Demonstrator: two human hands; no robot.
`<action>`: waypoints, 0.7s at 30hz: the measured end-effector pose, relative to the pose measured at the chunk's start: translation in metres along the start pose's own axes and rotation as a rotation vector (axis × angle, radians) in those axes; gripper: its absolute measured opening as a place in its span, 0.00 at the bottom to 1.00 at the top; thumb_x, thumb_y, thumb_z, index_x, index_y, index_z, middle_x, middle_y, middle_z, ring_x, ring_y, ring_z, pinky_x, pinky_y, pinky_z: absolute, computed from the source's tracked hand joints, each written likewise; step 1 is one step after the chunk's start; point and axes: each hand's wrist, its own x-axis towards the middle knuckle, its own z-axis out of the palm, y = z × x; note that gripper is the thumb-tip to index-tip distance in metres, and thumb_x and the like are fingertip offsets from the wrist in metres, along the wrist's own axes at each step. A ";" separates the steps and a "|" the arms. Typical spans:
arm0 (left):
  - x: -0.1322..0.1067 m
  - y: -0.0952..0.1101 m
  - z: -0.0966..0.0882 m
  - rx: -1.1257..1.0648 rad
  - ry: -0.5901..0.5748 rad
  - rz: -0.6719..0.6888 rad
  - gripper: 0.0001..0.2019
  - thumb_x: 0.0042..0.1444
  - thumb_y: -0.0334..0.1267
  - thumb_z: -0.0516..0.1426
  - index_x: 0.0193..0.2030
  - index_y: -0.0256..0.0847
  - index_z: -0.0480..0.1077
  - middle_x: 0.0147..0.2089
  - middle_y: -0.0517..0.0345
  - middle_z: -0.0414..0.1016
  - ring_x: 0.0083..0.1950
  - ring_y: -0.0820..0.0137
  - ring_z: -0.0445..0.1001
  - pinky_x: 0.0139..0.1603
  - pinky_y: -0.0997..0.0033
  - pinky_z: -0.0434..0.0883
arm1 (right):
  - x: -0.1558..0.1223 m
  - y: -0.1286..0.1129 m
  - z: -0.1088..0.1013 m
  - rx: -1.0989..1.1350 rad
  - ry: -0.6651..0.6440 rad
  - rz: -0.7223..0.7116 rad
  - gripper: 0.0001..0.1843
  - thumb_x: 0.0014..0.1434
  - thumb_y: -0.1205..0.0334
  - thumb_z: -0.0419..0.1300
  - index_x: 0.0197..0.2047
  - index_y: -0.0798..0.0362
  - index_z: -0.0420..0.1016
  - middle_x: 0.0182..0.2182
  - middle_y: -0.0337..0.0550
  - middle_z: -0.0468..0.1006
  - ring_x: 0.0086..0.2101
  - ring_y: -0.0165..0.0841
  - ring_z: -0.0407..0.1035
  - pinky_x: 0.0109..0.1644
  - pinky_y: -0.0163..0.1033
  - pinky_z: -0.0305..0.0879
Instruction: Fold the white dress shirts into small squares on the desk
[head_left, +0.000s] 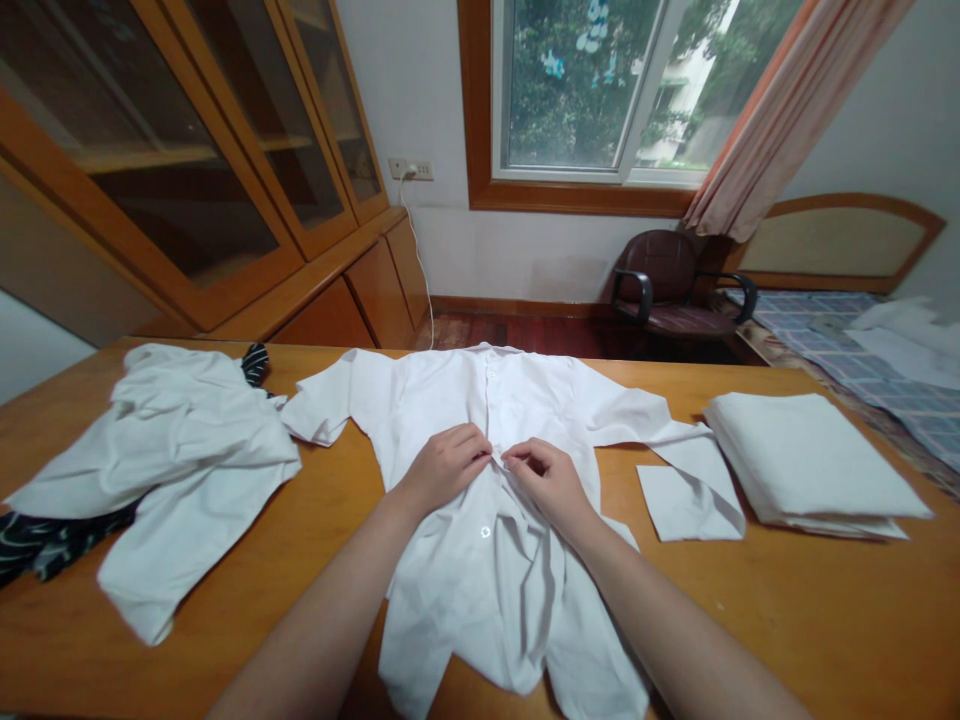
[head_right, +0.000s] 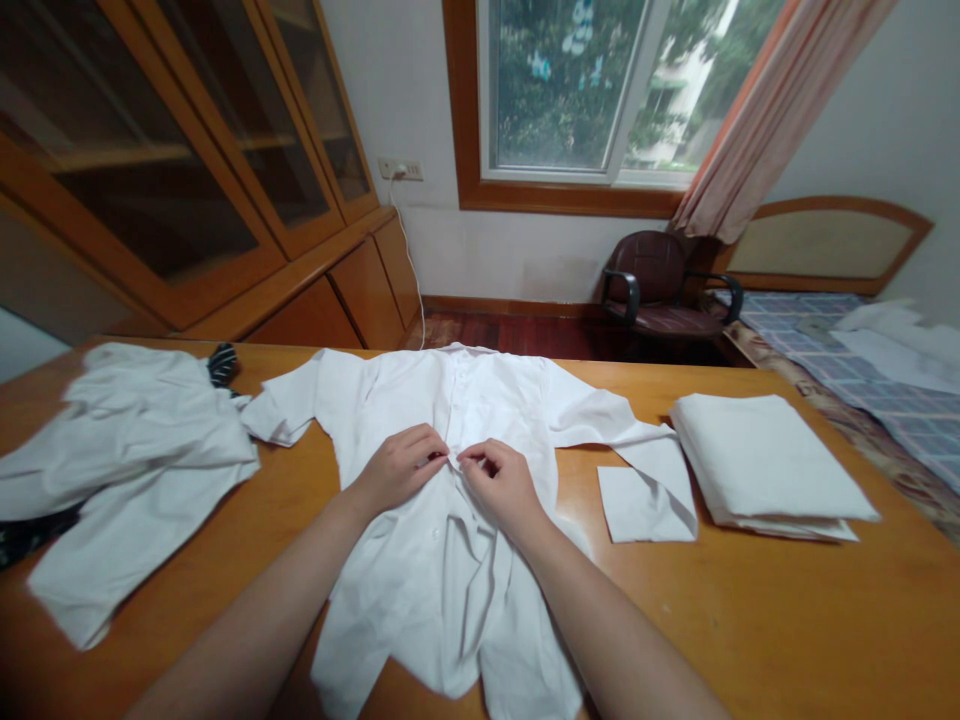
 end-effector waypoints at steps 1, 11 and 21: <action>0.000 0.000 0.000 0.001 0.001 0.002 0.05 0.66 0.32 0.54 0.38 0.40 0.70 0.36 0.56 0.73 0.38 0.70 0.72 0.40 0.70 0.69 | 0.000 0.000 0.000 0.006 -0.003 0.011 0.08 0.55 0.61 0.60 0.32 0.52 0.81 0.29 0.41 0.80 0.27 0.31 0.68 0.33 0.35 0.64; -0.001 -0.001 0.001 0.017 0.004 0.008 0.06 0.66 0.33 0.54 0.38 0.41 0.71 0.36 0.56 0.73 0.38 0.70 0.73 0.40 0.70 0.70 | 0.003 0.001 -0.002 0.074 -0.040 0.159 0.09 0.54 0.55 0.63 0.33 0.52 0.79 0.26 0.38 0.79 0.27 0.31 0.69 0.32 0.34 0.64; 0.001 0.002 0.000 0.054 -0.029 0.044 0.08 0.67 0.34 0.53 0.38 0.41 0.71 0.36 0.56 0.73 0.38 0.70 0.72 0.39 0.70 0.69 | 0.004 0.003 0.002 -0.001 -0.125 0.107 0.11 0.61 0.54 0.59 0.33 0.51 0.75 0.27 0.37 0.78 0.28 0.31 0.70 0.35 0.34 0.63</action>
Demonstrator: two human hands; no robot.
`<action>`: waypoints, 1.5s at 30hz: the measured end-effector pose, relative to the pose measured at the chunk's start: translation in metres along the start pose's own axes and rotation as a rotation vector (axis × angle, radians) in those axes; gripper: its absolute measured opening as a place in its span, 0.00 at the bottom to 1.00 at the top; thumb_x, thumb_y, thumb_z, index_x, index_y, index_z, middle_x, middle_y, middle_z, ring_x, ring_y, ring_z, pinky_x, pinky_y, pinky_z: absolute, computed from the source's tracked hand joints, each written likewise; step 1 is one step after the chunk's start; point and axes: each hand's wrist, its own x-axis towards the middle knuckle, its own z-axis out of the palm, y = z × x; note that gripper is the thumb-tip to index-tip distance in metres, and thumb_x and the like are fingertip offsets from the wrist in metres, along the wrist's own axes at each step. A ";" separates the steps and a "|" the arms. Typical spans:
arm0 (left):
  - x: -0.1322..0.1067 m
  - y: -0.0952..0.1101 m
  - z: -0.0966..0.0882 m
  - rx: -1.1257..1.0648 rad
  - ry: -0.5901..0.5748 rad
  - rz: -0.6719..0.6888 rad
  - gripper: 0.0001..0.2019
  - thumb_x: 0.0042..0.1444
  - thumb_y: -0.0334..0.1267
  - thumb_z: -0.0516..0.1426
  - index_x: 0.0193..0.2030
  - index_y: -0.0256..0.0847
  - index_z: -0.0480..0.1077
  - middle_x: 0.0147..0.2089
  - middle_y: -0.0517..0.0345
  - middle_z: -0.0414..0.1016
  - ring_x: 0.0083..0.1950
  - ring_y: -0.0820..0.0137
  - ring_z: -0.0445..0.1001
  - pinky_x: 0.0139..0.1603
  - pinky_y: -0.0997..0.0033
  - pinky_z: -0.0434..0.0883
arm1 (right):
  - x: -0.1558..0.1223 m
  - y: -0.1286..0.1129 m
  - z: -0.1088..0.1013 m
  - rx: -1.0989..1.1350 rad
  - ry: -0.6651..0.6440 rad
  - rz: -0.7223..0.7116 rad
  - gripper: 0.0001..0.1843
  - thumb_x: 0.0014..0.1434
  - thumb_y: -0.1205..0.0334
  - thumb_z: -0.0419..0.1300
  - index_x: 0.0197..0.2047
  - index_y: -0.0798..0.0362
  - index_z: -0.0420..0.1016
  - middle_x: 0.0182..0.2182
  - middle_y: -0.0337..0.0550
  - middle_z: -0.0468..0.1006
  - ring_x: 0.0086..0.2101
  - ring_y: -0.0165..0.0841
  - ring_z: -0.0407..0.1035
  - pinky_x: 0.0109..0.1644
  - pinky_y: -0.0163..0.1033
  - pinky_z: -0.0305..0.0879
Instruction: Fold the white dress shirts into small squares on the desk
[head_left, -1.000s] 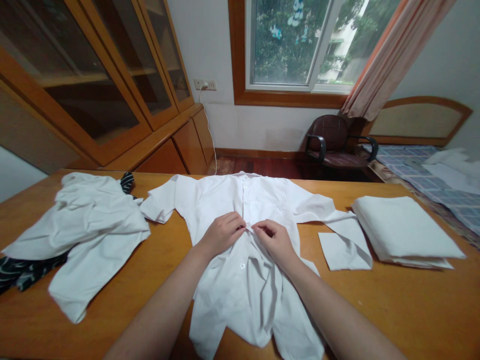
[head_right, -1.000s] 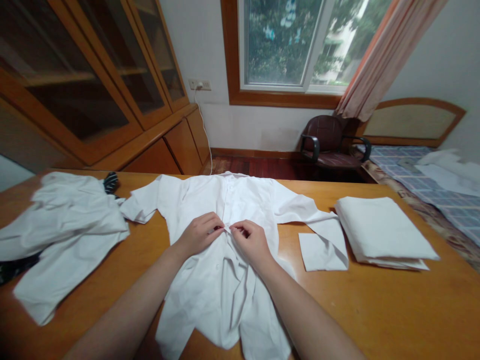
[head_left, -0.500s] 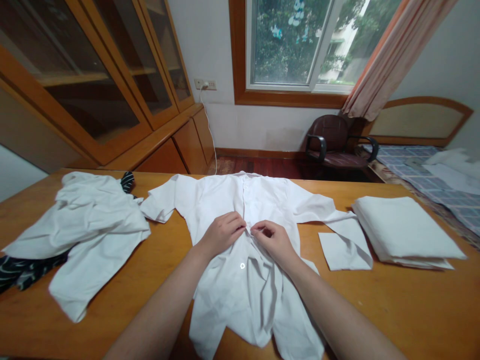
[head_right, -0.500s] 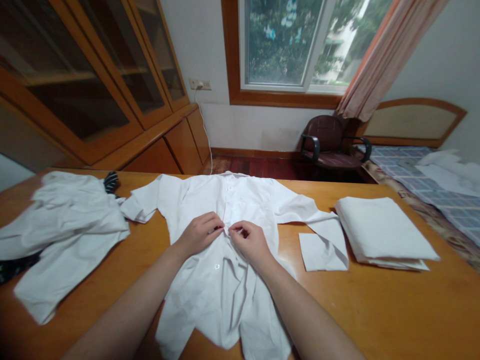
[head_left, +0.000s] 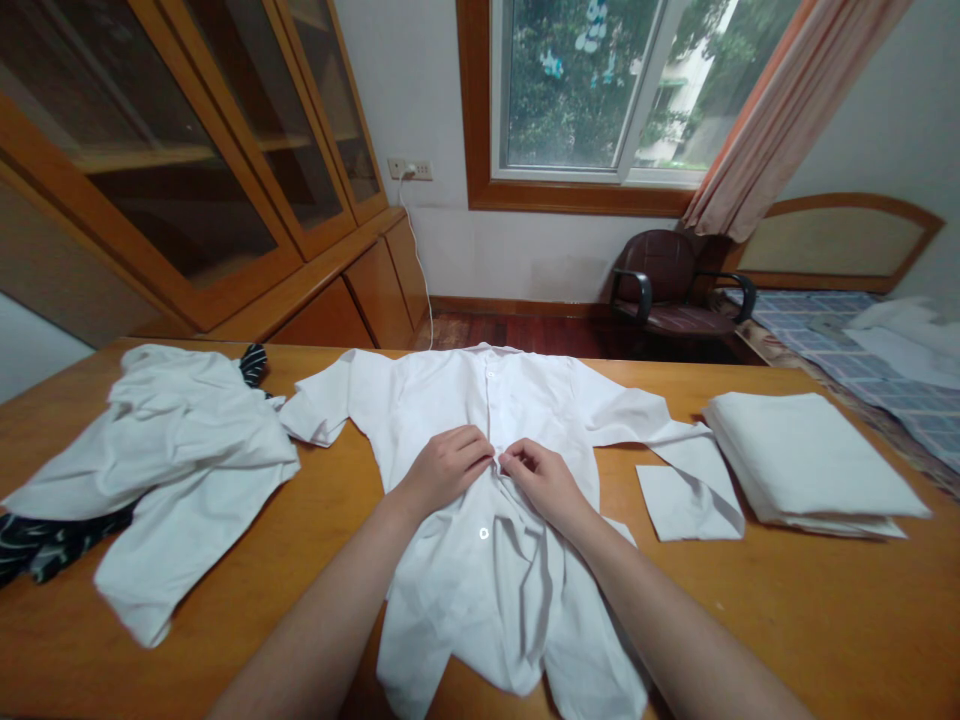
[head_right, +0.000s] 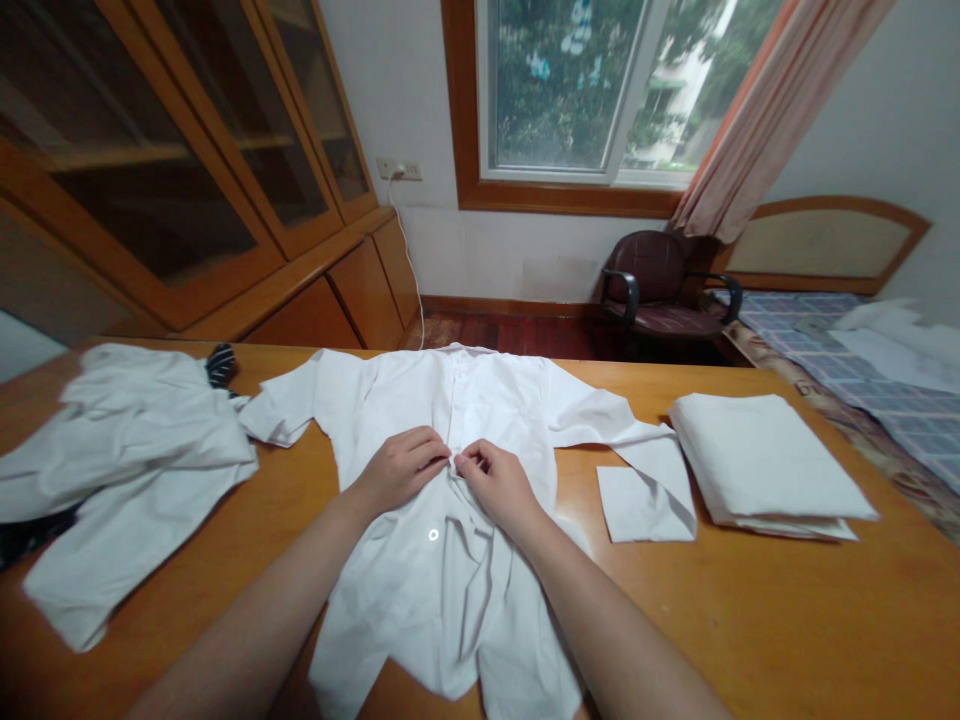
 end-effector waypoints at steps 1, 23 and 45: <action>0.000 0.000 0.000 0.004 -0.004 0.004 0.08 0.67 0.34 0.53 0.38 0.41 0.72 0.36 0.56 0.73 0.38 0.70 0.72 0.39 0.70 0.69 | 0.000 0.000 0.000 0.002 -0.007 0.000 0.11 0.62 0.54 0.58 0.33 0.51 0.74 0.27 0.37 0.78 0.29 0.31 0.70 0.35 0.34 0.63; 0.000 0.005 0.003 -0.327 -0.106 -0.258 0.09 0.65 0.40 0.54 0.36 0.40 0.71 0.30 0.62 0.72 0.30 0.74 0.69 0.32 0.74 0.65 | 0.000 0.003 0.001 -0.014 0.003 -0.005 0.10 0.59 0.54 0.58 0.32 0.51 0.72 0.24 0.35 0.72 0.27 0.31 0.65 0.33 0.34 0.59; -0.001 0.000 0.007 -0.491 -0.181 -0.435 0.10 0.62 0.38 0.54 0.33 0.39 0.72 0.30 0.62 0.72 0.32 0.72 0.68 0.35 0.74 0.63 | -0.001 0.006 0.003 -0.039 -0.023 -0.056 0.10 0.62 0.56 0.57 0.33 0.52 0.75 0.27 0.38 0.76 0.30 0.32 0.69 0.36 0.35 0.61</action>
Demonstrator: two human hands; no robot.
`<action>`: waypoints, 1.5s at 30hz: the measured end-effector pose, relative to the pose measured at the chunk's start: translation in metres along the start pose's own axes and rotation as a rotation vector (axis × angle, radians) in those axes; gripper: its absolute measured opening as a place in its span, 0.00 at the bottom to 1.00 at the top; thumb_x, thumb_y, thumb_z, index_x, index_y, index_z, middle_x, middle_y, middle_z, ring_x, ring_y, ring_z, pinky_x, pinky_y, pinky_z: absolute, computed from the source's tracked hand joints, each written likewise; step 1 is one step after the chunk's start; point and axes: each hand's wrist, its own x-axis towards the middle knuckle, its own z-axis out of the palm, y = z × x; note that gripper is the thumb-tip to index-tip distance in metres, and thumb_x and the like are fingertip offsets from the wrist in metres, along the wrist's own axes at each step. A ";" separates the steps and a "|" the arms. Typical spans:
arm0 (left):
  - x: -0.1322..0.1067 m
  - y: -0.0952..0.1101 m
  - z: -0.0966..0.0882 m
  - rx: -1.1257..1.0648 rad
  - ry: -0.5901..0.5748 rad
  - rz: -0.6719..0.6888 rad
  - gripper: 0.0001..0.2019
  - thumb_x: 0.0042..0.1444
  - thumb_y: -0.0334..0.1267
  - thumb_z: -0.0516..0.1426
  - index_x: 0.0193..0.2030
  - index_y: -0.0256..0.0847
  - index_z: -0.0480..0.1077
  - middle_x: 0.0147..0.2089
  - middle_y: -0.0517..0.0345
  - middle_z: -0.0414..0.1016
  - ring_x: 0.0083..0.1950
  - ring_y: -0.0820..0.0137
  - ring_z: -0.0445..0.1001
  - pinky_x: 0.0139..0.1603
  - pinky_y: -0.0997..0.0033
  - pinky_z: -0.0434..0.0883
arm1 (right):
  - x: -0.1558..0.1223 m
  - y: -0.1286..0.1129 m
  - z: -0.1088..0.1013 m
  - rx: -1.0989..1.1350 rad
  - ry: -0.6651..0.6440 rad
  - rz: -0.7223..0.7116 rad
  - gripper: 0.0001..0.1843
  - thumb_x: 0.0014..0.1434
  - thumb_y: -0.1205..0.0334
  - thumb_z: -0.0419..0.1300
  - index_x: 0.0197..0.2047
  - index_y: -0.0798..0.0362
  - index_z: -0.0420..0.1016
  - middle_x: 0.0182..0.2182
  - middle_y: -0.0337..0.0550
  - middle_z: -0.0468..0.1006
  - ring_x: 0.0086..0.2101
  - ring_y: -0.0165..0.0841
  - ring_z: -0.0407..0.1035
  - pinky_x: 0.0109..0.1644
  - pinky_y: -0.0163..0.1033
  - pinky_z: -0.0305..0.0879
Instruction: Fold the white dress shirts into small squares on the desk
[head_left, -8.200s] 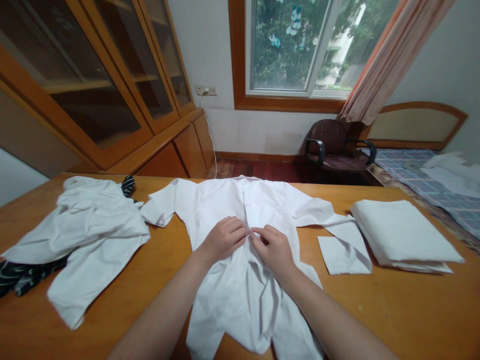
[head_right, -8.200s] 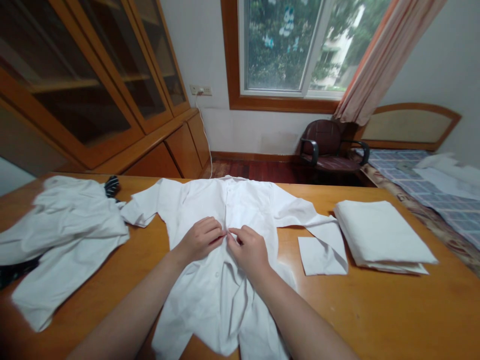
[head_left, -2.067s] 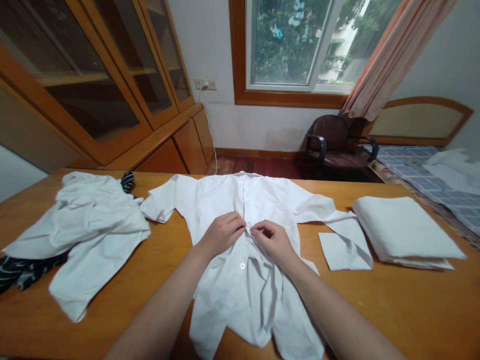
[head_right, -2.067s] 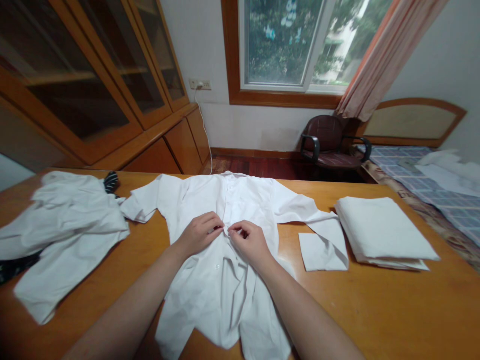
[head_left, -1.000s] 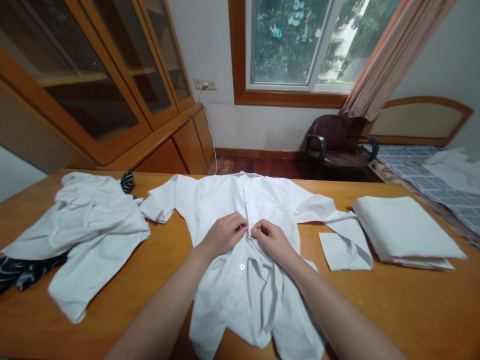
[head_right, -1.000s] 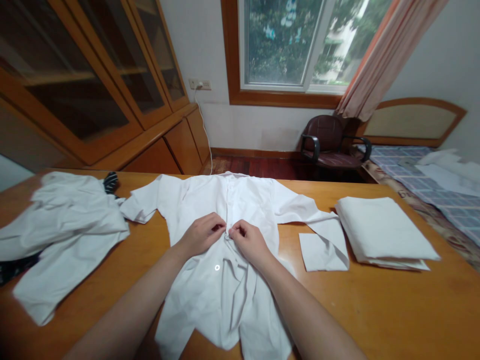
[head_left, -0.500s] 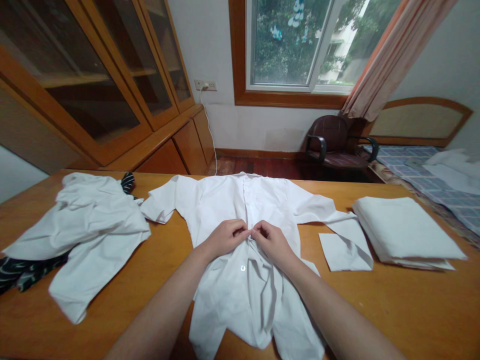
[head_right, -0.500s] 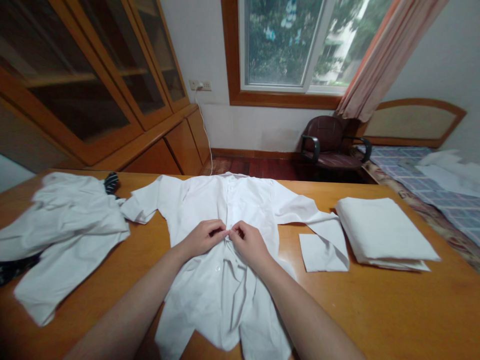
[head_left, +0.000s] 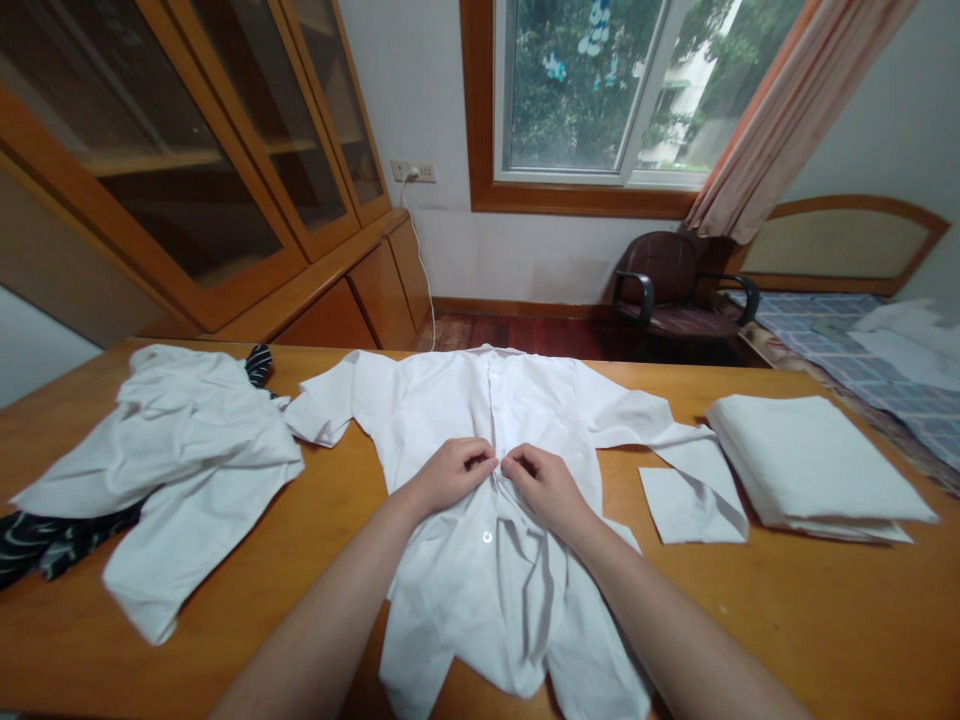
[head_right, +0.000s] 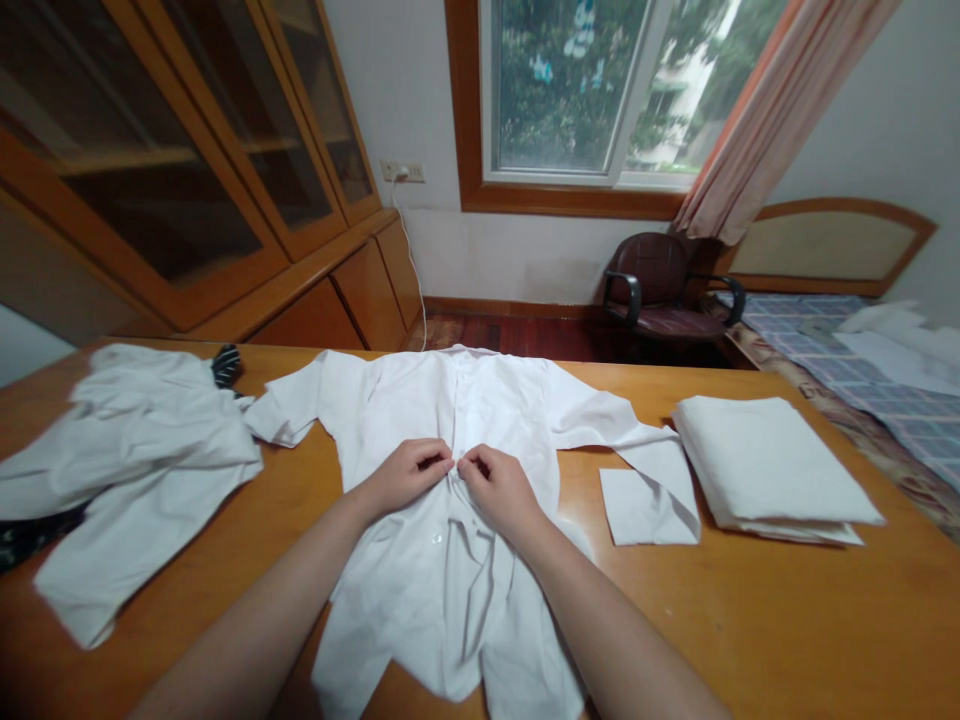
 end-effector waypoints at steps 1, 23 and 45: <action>0.000 0.000 0.000 -0.002 0.002 0.002 0.10 0.62 0.39 0.54 0.32 0.39 0.72 0.30 0.62 0.72 0.32 0.72 0.68 0.35 0.74 0.63 | 0.000 0.000 0.000 -0.004 0.000 -0.003 0.11 0.62 0.56 0.56 0.33 0.52 0.75 0.28 0.38 0.77 0.30 0.32 0.69 0.36 0.35 0.61; 0.001 -0.001 0.002 -0.067 0.017 -0.008 0.10 0.61 0.39 0.55 0.31 0.38 0.73 0.29 0.61 0.72 0.32 0.73 0.67 0.34 0.74 0.62 | 0.002 0.001 0.000 -0.033 0.025 0.003 0.12 0.61 0.55 0.56 0.32 0.52 0.75 0.26 0.37 0.75 0.29 0.32 0.68 0.34 0.35 0.60; 0.001 0.001 0.000 -0.078 0.022 -0.025 0.11 0.60 0.40 0.55 0.30 0.37 0.74 0.28 0.61 0.71 0.31 0.73 0.66 0.33 0.75 0.62 | 0.001 -0.001 -0.002 0.012 0.021 0.031 0.13 0.61 0.52 0.56 0.32 0.52 0.74 0.26 0.38 0.74 0.29 0.32 0.66 0.34 0.35 0.60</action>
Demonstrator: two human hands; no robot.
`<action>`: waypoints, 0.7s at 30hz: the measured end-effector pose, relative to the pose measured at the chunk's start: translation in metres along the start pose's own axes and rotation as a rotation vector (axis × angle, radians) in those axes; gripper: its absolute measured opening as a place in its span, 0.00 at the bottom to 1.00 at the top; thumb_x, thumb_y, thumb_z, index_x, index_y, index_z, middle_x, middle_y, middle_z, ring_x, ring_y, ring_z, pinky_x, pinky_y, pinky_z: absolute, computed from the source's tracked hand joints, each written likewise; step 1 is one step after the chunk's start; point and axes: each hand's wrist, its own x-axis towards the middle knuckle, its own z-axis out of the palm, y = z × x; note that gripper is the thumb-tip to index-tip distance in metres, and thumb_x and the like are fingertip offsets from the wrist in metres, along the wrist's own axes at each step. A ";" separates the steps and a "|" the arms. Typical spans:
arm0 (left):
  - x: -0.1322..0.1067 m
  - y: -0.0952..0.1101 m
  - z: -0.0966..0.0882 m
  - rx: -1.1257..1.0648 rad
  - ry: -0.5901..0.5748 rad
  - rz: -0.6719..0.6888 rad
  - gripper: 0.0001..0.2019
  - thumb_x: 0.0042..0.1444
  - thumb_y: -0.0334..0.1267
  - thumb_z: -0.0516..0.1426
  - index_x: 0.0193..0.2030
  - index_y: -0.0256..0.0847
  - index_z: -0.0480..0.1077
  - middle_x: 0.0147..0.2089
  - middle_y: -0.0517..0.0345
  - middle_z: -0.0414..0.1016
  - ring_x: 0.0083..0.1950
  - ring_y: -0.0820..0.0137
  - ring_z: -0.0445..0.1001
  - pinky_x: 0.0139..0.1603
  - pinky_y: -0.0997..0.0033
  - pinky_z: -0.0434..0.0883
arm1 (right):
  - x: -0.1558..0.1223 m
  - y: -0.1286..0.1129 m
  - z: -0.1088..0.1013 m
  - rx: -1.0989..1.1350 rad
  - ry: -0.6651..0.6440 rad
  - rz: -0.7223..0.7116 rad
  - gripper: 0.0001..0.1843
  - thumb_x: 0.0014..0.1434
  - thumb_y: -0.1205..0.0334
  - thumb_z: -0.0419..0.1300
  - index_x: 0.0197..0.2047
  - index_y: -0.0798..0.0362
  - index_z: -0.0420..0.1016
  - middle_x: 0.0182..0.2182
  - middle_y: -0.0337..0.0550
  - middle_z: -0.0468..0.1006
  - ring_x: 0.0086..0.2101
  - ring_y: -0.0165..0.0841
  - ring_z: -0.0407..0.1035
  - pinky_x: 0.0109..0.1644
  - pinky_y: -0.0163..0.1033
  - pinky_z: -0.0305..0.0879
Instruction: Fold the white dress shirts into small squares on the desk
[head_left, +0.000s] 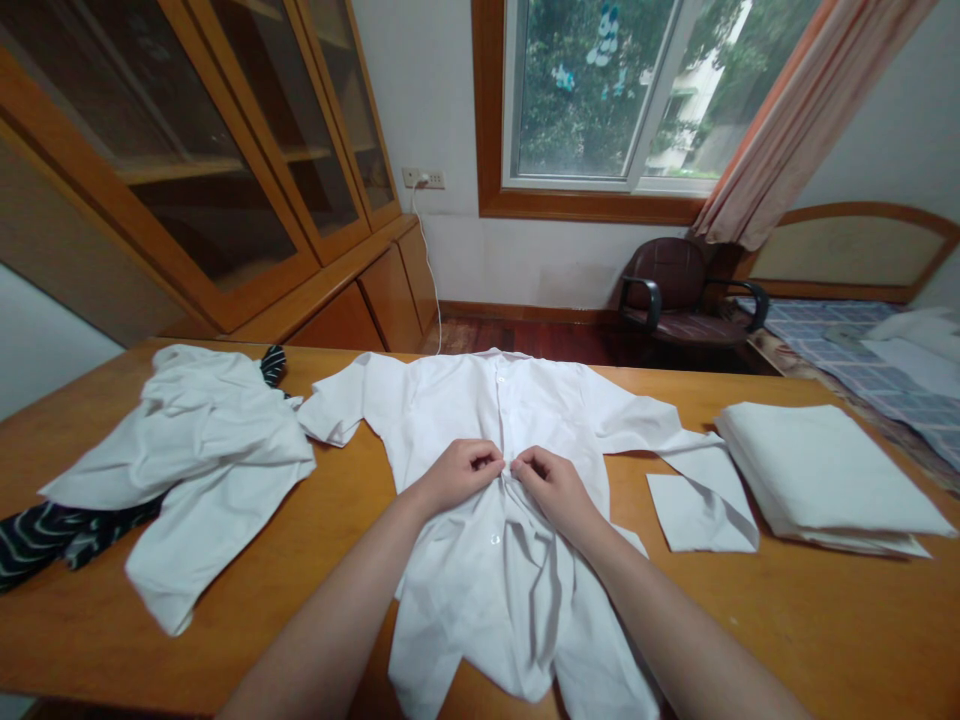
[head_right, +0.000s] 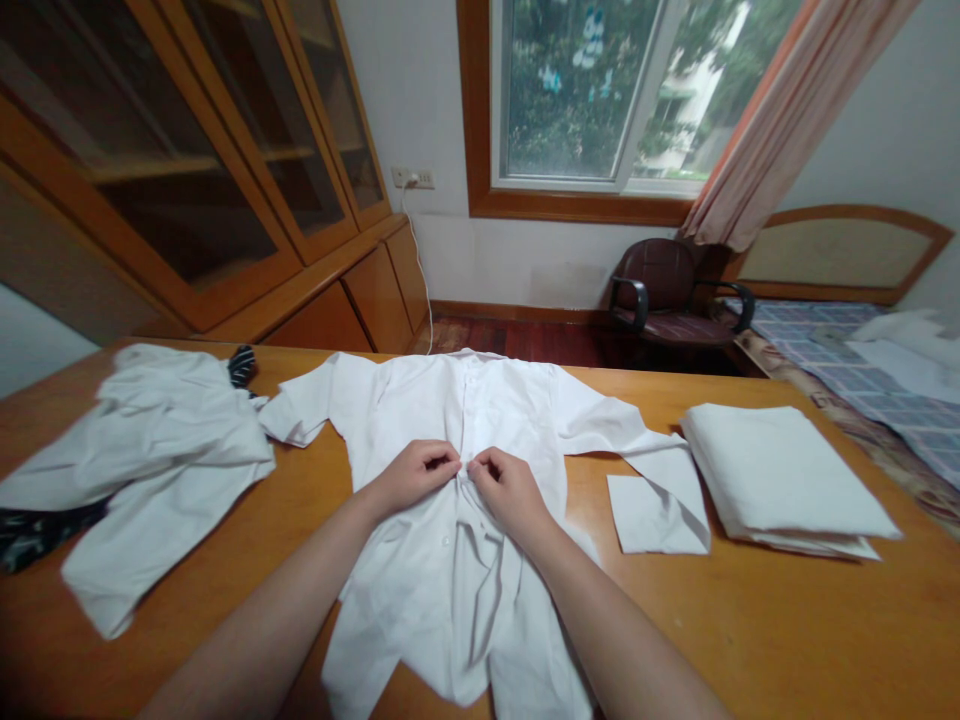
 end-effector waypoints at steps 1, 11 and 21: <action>0.000 0.000 0.000 0.000 0.000 0.001 0.11 0.59 0.40 0.56 0.30 0.37 0.74 0.28 0.61 0.71 0.31 0.73 0.66 0.33 0.75 0.62 | 0.000 0.000 0.000 0.002 0.000 0.001 0.13 0.61 0.52 0.56 0.32 0.52 0.74 0.25 0.37 0.74 0.29 0.32 0.66 0.34 0.35 0.60; 0.000 0.002 0.000 -0.025 -0.004 -0.015 0.11 0.59 0.40 0.56 0.29 0.37 0.72 0.26 0.63 0.68 0.30 0.74 0.64 0.32 0.75 0.61 | 0.000 0.002 0.000 0.006 0.004 0.000 0.14 0.61 0.52 0.57 0.32 0.52 0.74 0.25 0.37 0.74 0.28 0.31 0.66 0.34 0.35 0.60; 0.000 -0.003 0.001 -0.024 0.000 -0.022 0.12 0.59 0.42 0.55 0.29 0.37 0.73 0.26 0.62 0.68 0.30 0.73 0.64 0.31 0.74 0.61 | -0.001 -0.003 -0.001 -0.002 0.002 0.004 0.13 0.61 0.52 0.57 0.32 0.52 0.74 0.26 0.38 0.75 0.29 0.32 0.66 0.35 0.35 0.61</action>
